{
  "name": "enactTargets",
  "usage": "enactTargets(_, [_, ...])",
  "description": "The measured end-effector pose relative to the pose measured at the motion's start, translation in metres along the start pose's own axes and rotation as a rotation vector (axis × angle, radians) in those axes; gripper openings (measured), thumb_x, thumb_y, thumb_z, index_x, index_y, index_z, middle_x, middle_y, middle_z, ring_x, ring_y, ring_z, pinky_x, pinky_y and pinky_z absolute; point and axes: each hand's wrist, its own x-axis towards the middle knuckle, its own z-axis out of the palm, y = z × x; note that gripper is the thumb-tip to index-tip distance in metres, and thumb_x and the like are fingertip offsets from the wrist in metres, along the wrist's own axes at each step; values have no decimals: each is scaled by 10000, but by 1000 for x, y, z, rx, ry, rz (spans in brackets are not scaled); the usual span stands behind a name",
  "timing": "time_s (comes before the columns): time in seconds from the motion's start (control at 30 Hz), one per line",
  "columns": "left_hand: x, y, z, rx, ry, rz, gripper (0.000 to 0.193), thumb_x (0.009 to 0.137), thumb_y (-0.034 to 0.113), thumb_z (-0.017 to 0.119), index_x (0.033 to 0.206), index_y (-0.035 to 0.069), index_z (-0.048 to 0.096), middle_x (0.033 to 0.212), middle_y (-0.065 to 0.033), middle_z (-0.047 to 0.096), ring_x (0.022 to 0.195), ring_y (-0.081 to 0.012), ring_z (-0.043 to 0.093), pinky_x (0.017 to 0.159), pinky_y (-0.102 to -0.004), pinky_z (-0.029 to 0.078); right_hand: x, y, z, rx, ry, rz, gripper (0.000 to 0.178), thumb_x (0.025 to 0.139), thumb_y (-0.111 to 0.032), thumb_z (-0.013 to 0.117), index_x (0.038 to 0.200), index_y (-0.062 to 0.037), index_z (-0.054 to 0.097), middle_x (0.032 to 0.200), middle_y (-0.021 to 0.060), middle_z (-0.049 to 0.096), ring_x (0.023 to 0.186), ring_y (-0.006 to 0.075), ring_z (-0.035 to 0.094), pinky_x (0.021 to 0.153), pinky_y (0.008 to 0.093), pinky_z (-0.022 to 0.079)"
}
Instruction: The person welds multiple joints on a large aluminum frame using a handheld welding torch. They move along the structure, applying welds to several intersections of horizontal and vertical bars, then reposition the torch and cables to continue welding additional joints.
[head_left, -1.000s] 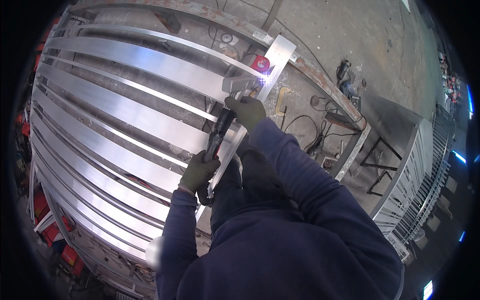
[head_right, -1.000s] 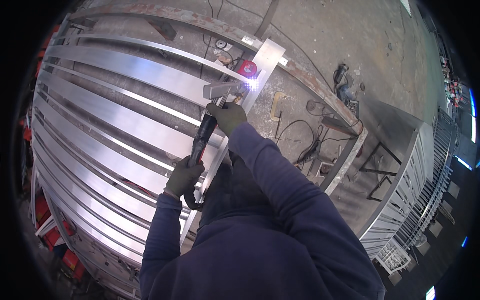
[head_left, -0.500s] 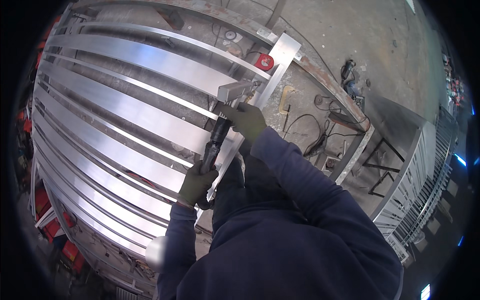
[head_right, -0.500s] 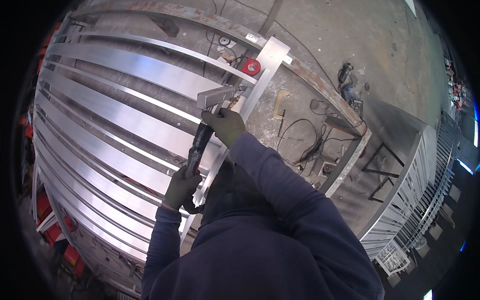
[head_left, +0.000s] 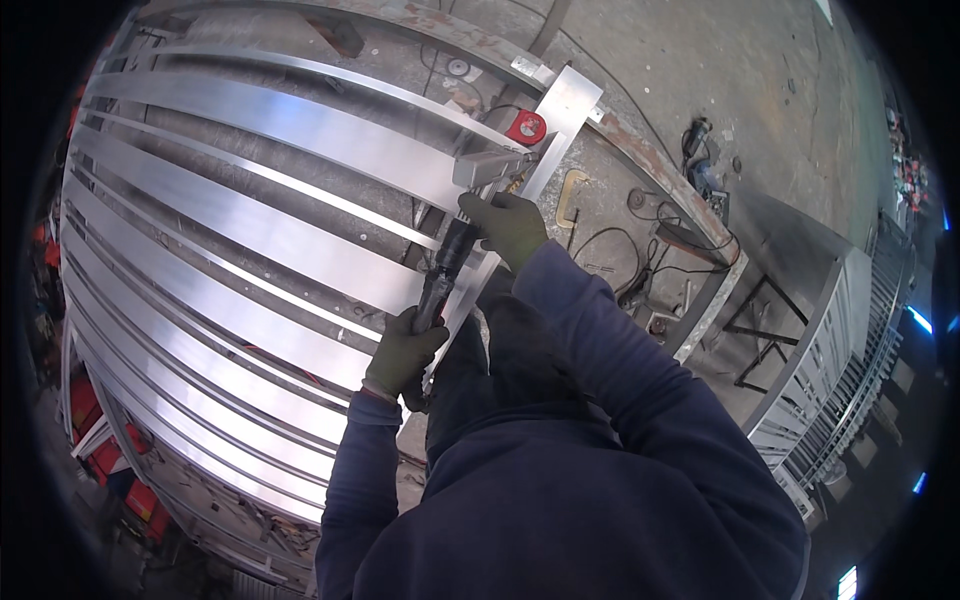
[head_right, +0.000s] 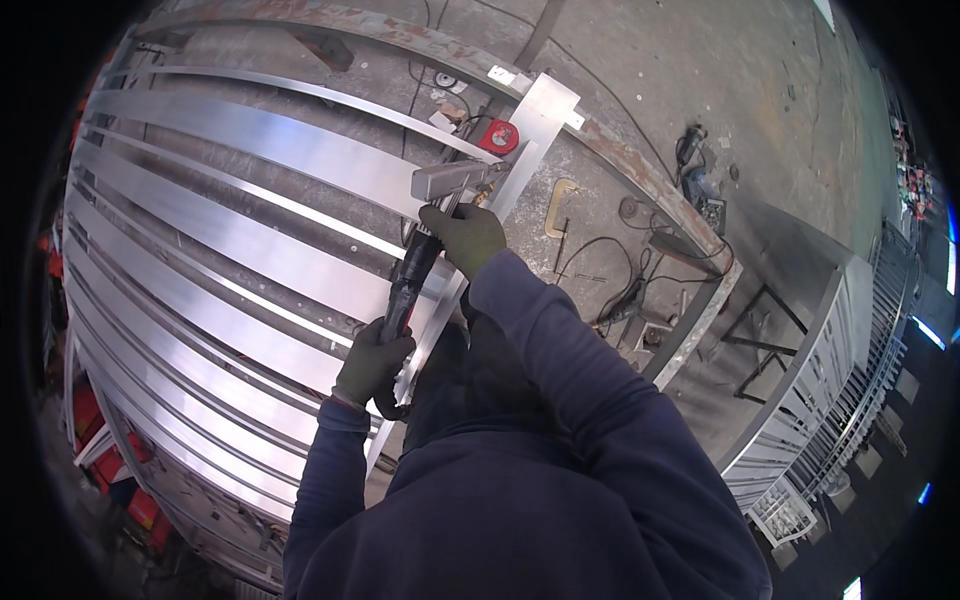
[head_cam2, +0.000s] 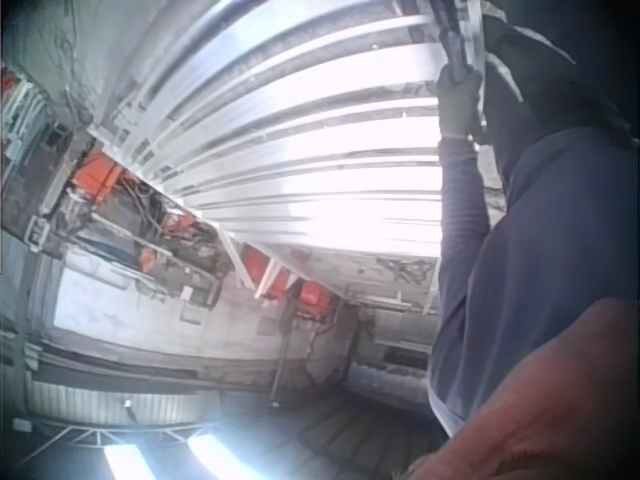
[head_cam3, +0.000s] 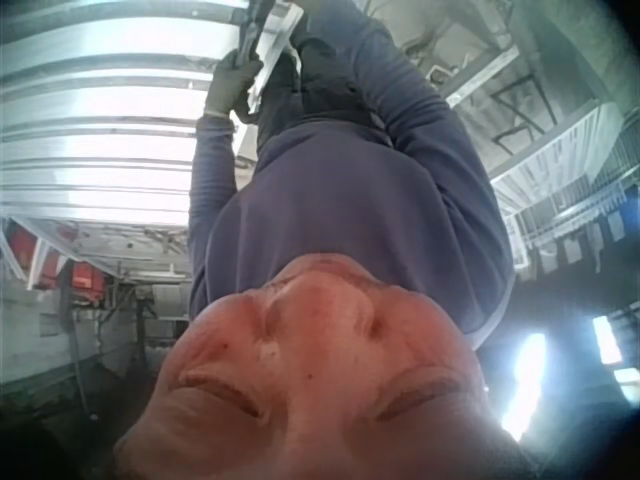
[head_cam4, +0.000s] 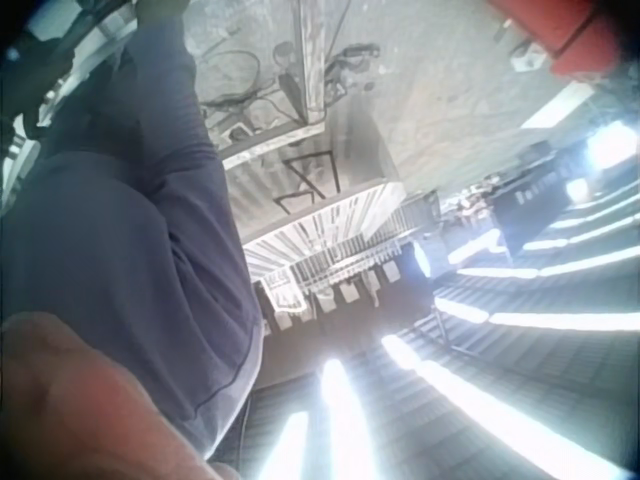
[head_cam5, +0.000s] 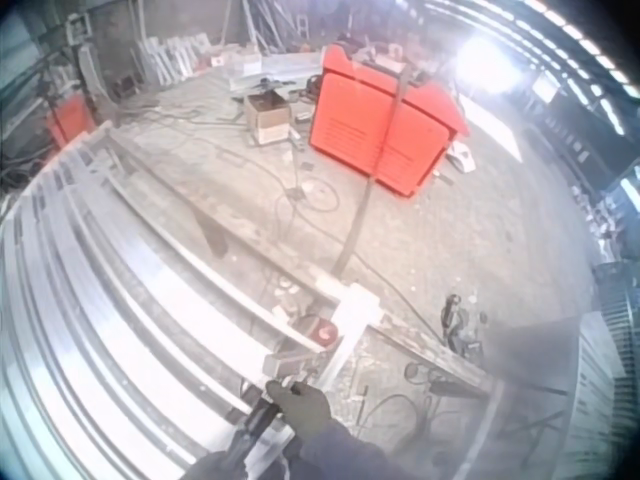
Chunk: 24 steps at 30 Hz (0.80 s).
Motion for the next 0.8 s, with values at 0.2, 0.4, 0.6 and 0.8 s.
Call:
enactTargets(0.2, [3, 0, -4, -21, -18, -10, 364, 931, 292, 845, 1161, 29, 744, 857, -14, 684, 736, -120, 640, 653, -317, 520, -2, -4, -2, -24, -5, -8, 562, 951, -479, 867, 1130, 51, 808, 1035, 118, 806, 893, 201, 760, 776, 345, 627])
enactTargets(0.4, [2, 4, -4, -11, -28, -20, 367, 931, 294, 849, 1161, 29, 739, 858, -16, 687, 738, -123, 643, 652, -317, 526, -2, -1, -1, -29, 2, 2, 544, 954, -483, 863, 1123, 32, 819, 1029, 108, 813, 889, 187, 763, 778, 346, 628])
enactTargets(0.6, [3, 4, -6, -1, -24, -7, 346, 936, 276, 845, 1152, 29, 736, 850, -16, 685, 735, -127, 644, 652, -317, 526, -3, -5, 0, -40, 7, 15, 535, 962, -495, 852, 1125, 14, 827, 1019, 112, 817, 879, 195, 772, 779, 348, 632])
enactTargets(0.8, [2, 4, -4, -17, -18, -5, 291, 945, 241, 836, 1123, 37, 729, 827, -5, 664, 714, -120, 616, 639, -314, 495, -6, -8, -2, -65, -1, 19, 565, 965, -518, 846, 1125, 23, 824, 1016, 122, 818, 885, 201, 781, 780, 355, 635])
